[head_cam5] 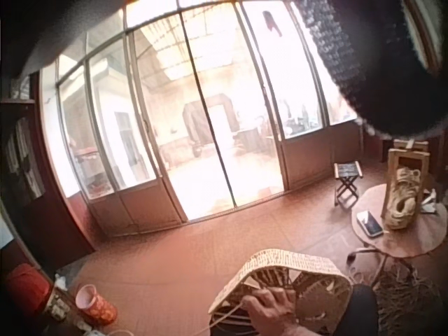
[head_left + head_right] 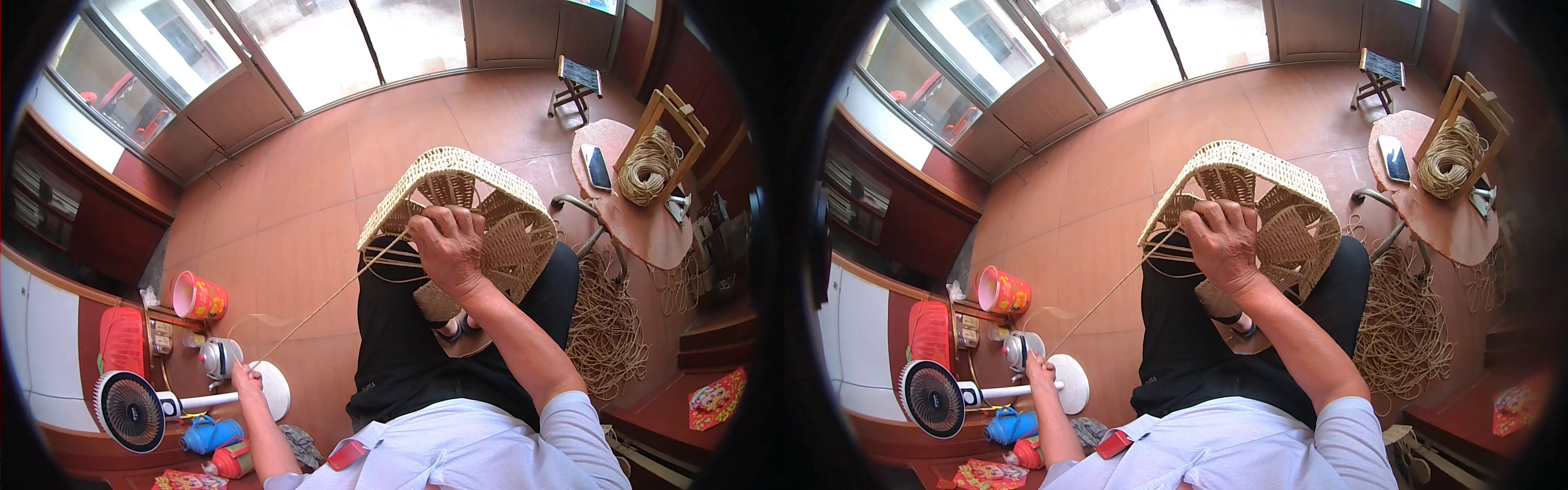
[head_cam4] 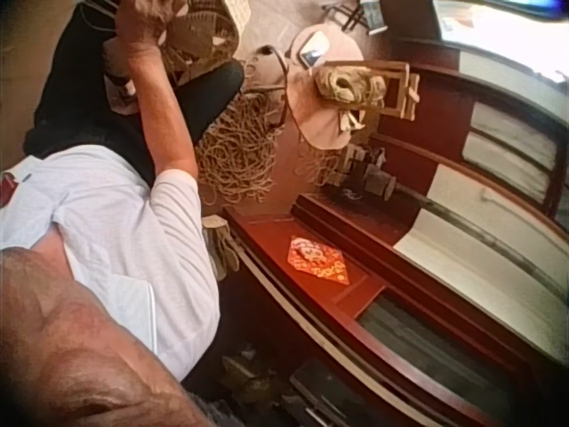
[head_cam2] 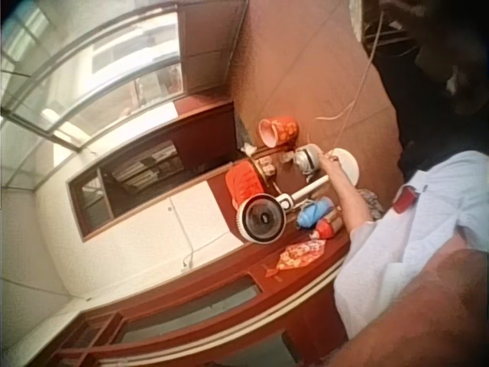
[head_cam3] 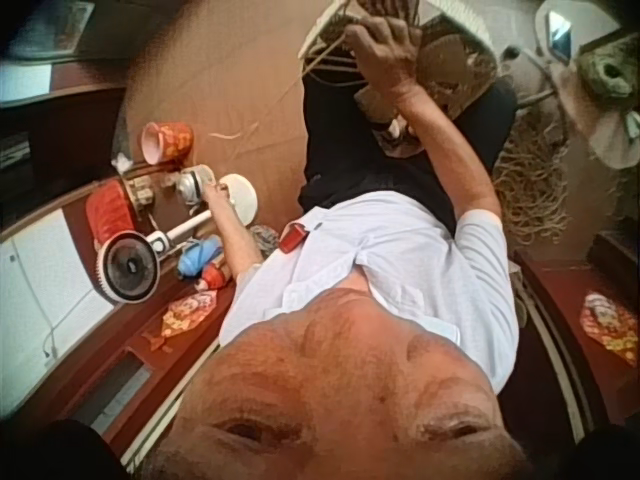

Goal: Weaving a basket using rope around a pre-formed frame.

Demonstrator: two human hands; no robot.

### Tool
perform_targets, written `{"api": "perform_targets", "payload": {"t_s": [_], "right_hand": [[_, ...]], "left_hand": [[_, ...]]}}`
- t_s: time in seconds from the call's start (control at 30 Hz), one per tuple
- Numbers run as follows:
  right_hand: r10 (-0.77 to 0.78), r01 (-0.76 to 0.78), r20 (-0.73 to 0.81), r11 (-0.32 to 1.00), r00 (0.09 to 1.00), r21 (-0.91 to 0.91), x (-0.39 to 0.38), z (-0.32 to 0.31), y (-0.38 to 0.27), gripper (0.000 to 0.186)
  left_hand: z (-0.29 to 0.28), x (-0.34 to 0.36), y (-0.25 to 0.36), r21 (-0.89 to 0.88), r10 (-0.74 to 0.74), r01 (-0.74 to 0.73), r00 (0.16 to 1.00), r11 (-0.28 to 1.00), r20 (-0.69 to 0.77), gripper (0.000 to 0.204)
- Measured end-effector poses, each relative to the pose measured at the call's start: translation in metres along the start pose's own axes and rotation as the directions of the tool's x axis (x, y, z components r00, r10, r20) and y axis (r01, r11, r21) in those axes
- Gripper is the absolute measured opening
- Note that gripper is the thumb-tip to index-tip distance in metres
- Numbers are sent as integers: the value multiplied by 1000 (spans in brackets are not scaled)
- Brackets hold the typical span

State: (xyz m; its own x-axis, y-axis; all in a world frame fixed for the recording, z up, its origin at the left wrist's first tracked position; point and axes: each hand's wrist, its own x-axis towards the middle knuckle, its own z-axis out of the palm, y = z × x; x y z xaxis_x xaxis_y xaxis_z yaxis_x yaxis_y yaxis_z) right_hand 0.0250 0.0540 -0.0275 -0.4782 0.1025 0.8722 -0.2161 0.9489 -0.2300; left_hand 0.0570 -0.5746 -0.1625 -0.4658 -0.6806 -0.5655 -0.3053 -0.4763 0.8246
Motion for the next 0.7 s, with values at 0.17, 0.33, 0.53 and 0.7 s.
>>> {"api": "perform_targets", "payload": {"t_s": [0.17,0.33,0.53,0.7], "right_hand": [[91,-91,35,996,995,-11,5,-2,-1,12],[155,-154,8,987,988,-38,12,3,-4,14],[220,-220,24,975,975,-10,13,5,-5,12],[181,-181,62,983,982,0,9,3,-3,11]], "left_hand": [[16,9,-39,282,96,-146,978,948,184,22],[115,-109,-94,367,548,-787,611,496,571,24],[188,-303,-99,69,533,-962,204,263,821,10],[242,-366,-99,-144,494,-925,52,351,868,19]]}}
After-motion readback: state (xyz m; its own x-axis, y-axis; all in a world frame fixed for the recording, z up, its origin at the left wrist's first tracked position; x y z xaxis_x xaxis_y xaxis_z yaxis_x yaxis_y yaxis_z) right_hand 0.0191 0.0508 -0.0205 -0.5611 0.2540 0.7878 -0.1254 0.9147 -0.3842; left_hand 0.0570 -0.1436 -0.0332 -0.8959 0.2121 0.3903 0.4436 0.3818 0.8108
